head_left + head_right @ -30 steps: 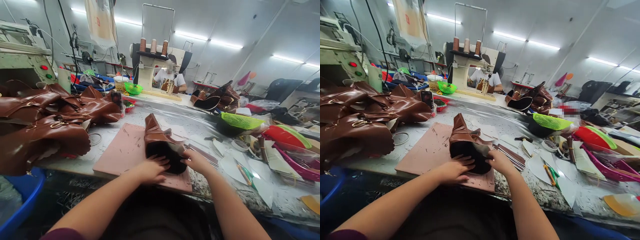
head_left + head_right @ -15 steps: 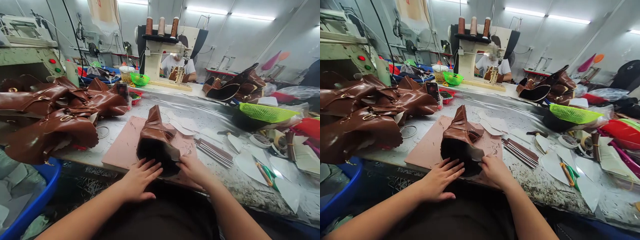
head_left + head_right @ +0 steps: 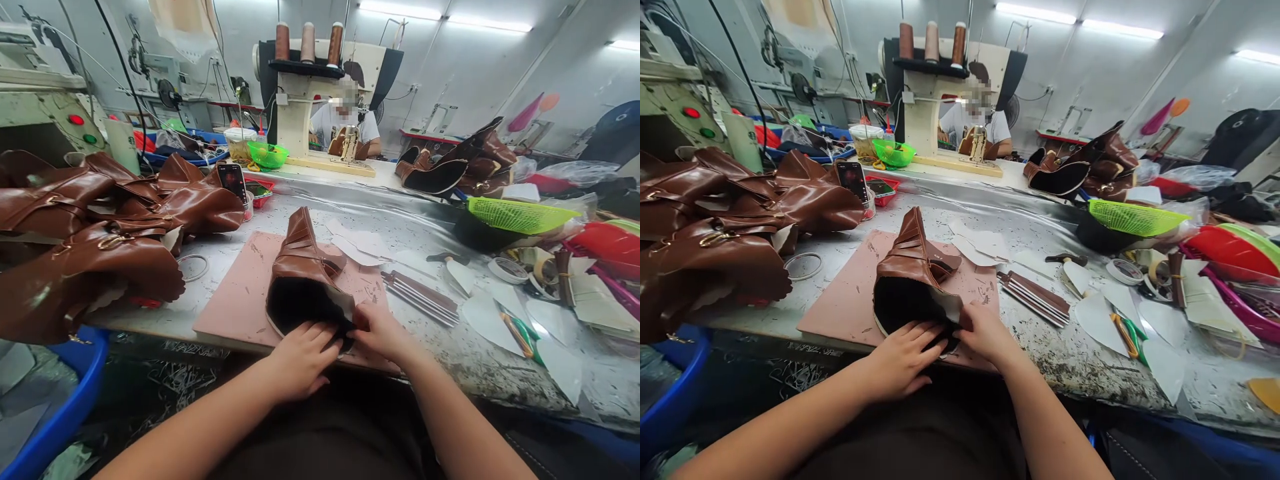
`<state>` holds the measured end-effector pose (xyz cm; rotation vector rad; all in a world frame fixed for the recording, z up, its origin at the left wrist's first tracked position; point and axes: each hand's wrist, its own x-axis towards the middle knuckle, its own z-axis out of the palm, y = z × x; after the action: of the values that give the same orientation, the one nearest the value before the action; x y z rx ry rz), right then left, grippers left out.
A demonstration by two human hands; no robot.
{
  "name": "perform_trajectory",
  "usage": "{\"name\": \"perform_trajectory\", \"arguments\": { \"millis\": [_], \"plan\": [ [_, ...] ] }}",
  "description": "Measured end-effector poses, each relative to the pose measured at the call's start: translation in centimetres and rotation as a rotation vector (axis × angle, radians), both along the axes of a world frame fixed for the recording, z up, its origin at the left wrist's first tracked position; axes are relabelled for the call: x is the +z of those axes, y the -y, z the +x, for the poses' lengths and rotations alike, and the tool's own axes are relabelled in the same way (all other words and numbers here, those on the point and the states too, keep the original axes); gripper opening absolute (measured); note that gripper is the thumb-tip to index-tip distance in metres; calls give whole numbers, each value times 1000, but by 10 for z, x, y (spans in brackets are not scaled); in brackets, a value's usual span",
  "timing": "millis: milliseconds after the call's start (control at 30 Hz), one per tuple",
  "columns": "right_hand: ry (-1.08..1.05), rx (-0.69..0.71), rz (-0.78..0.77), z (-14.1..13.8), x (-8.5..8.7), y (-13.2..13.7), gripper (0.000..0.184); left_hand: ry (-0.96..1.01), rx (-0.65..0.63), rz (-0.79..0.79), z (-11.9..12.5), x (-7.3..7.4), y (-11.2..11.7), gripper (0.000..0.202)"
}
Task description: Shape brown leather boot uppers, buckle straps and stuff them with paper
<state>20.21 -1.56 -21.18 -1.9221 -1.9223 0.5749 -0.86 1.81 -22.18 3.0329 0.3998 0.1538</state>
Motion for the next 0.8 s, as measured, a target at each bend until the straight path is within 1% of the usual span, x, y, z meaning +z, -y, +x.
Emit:
{"name": "perform_trajectory", "arguments": {
  "millis": [67,133,167,233,267,300,333,367,400,433,500,533,567,633,667,733,767,800],
  "plan": [
    [-3,-43,40,4,6,4,12,15,-21,7,7,-2,-2,49],
    [-13,-62,92,-3,17,8,12,28,10,-8,15,-4,-4,46],
    [-23,-39,125,-11,24,8,12,33,29,-12,19,-6,-5,48],
    [-34,104,184,-38,37,3,13,43,43,-5,27,-9,-6,48],
    [-26,245,221,-53,42,-4,17,44,31,2,30,-11,-6,44],
    [8,379,223,-67,46,-13,20,42,10,10,31,-11,-6,38],
    [15,410,215,-77,49,-23,19,39,-14,15,30,-11,-6,33],
    [18,404,214,-82,51,-35,16,36,-40,20,26,-9,-7,31],
    [21,367,216,-81,52,-45,17,32,-65,27,19,-6,-9,30],
    [19,302,230,-74,52,-54,22,27,-89,38,10,-3,-11,30],
    [-2,142,274,-47,49,-63,34,53,-155,59,-14,7,-15,29],
    [-19,67,287,-32,46,-63,36,86,-183,63,-26,13,-16,29],
    [-38,11,286,-18,41,-60,35,178,-216,47,-37,19,-17,29],
    [-65,-72,274,1,30,-47,32,340,-155,-48,-51,30,-15,29],
    [-77,-103,270,4,23,-40,31,394,-126,-105,-53,33,-13,28],
    [-101,-153,272,4,12,-27,32,403,-112,-171,-49,36,-7,26],
    [-115,-173,276,2,7,-23,35,378,-136,-154,-45,35,-4,24],
    [-127,-188,280,0,4,-19,39,349,-163,-93,-40,32,0,22]
  ]
}}
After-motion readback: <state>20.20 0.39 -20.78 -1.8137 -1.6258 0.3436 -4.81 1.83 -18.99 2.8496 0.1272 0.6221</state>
